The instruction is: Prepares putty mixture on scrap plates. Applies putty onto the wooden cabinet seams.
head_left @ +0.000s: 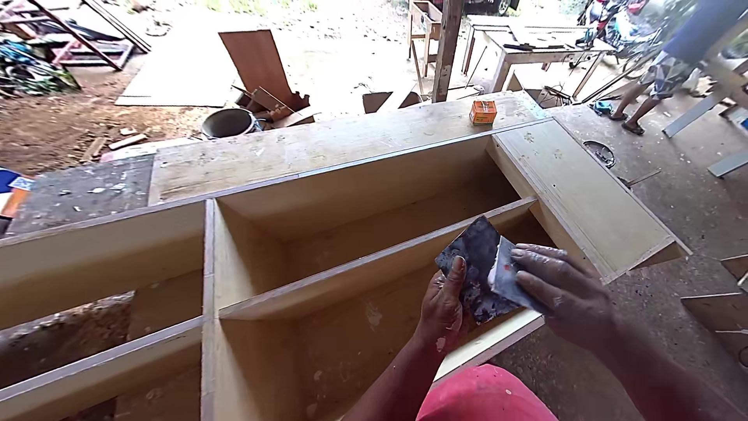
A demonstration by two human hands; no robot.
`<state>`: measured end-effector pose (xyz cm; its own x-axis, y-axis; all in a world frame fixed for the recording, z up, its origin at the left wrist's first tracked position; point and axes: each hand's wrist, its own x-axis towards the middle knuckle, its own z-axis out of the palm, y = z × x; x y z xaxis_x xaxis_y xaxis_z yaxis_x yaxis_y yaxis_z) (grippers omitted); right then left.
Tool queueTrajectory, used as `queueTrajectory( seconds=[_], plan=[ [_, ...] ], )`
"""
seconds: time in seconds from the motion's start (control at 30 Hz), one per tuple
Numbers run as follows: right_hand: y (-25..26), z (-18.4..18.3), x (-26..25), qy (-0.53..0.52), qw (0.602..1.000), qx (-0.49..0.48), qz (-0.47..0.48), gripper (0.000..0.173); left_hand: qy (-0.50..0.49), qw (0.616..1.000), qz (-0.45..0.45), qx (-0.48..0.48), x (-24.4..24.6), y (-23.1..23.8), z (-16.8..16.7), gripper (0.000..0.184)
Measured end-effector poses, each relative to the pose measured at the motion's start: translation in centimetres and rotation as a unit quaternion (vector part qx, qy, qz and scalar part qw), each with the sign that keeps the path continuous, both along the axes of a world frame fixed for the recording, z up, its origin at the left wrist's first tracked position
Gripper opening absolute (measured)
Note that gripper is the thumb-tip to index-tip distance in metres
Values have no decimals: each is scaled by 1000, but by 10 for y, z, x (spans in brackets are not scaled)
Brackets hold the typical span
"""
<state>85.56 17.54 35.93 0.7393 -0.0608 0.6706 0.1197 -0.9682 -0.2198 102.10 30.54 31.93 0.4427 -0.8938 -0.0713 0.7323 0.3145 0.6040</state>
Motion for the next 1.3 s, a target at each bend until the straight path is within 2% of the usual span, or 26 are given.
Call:
queueTrajectory(
  seconds=[0.1, 0.47, 0.53, 0.63, 0.67, 0.73, 0.8, 0.87, 0.93, 1.0, 1.07, 1.13, 1.2, 1.23, 1.3],
  plan=[
    [-2, -16, 3, 9, 999, -40, -17, 39, 31, 998, 5, -55, -5, -8, -4, 26],
    [3, -34, 17, -49, 992, 35, -111, 38, -133, 979, 65, -141, -6, -15, -19, 27],
    [5, -30, 16, -8, 991, 20, -134, 38, -154, 976, 67, -136, -1, -16, -23, 27],
    [3, -11, 7, 124, 981, 50, -139, 40, -171, 978, 43, -111, 10, -17, -30, 27],
    [-1, -2, 2, 171, 973, 94, -127, 39, -177, 978, 30, -101, 14, -16, -31, 26],
    [-17, 13, -10, 231, 927, 280, -91, 34, -173, 980, -2, -93, 21, -12, -31, 25],
    [-41, 24, -19, 164, 851, 496, -52, 22, -129, 987, -27, -94, 26, -7, -27, 23],
    [-58, 29, -22, 80, 771, 629, 59, 19, -77, 991, -65, -86, 30, -3, -26, 22],
    [-65, 37, -12, 85, 722, 668, 159, 24, -27, 989, -122, -80, 33, -3, -25, 22],
    [-70, 38, 5, 151, 682, 684, 212, 24, 6, 981, -176, -83, 30, -4, -24, 22],
    [-79, 26, 17, 217, 632, 705, 237, 24, 38, 974, -202, -95, 26, -6, -20, 22],
    [-86, 13, 18, 249, 605, 718, 238, 25, 52, 976, -191, -90, 25, -5, -20, 21],
    [-94, 6, 13, 304, 608, 702, 211, 23, 46, 979, -181, -87, 28, -5, -23, 22],
    [-98, 0, 7, 345, 623, 683, 161, 22, 41, 981, -173, -83, 30, -4, -25, 21],
    [-100, -12, 2, 452, 678, 579, -26, 18, 14, 987, -143, -76, 39, -3, -23, 20]
  ],
)
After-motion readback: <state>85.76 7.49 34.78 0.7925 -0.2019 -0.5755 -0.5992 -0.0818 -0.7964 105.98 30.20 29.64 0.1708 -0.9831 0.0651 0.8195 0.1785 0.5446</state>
